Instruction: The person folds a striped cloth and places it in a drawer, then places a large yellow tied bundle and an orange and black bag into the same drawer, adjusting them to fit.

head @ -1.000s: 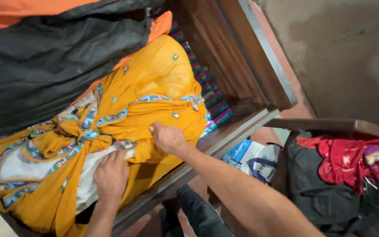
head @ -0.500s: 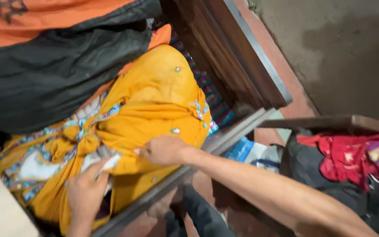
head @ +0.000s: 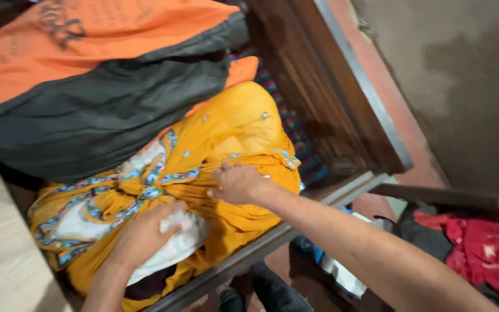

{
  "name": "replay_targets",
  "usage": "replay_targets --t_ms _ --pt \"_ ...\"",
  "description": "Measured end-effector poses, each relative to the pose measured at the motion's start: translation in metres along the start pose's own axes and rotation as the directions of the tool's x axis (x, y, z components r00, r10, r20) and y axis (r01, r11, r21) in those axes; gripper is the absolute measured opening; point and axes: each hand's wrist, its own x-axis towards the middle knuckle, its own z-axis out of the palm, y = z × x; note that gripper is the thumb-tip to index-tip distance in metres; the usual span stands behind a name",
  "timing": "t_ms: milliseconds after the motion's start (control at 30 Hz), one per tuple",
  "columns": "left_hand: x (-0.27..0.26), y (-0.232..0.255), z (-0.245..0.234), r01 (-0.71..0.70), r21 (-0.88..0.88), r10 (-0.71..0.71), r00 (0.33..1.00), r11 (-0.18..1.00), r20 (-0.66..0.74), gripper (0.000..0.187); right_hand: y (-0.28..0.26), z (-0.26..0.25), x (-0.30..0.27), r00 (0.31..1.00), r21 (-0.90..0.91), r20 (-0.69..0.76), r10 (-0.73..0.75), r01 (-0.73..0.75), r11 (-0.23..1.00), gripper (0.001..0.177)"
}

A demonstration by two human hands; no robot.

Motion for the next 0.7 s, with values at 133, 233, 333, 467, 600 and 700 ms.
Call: replay_targets --t_ms 133,233,333,467,600,700 --pt "0.024 -0.008 -0.061 0.059 0.387 0.187 0.802 0.920 -0.567 0.063 -0.009 -0.023 0.048 0.920 -0.092 -0.345 -0.186 0.164 0.982 0.056" --pt "0.052 -0.020 -0.119 0.297 0.559 0.103 0.812 0.775 -0.574 0.082 -0.030 -0.046 0.092 0.842 -0.186 -0.463 -0.276 0.212 0.959 0.062" --pt "0.075 -0.049 -0.157 0.408 0.635 -0.021 0.851 0.656 -0.525 0.088 -0.061 -0.072 0.136 0.797 -0.233 -0.495 -0.347 0.263 0.936 0.077" --pt "0.109 -0.104 -0.178 0.353 0.680 -0.033 0.900 0.643 -0.435 0.083 -0.108 -0.081 0.197 0.864 -0.240 -0.354 -0.357 0.286 0.928 0.085" --pt "0.148 -0.156 -0.174 0.220 0.680 -0.019 0.957 0.699 -0.291 0.078 -0.137 -0.054 0.263 0.957 -0.182 -0.110 -0.268 0.246 0.952 0.075" --pt "0.175 -0.177 -0.159 0.183 0.676 0.023 0.959 0.714 -0.284 0.053 -0.140 -0.033 0.299 0.962 -0.252 -0.148 -0.228 0.186 0.950 0.072"
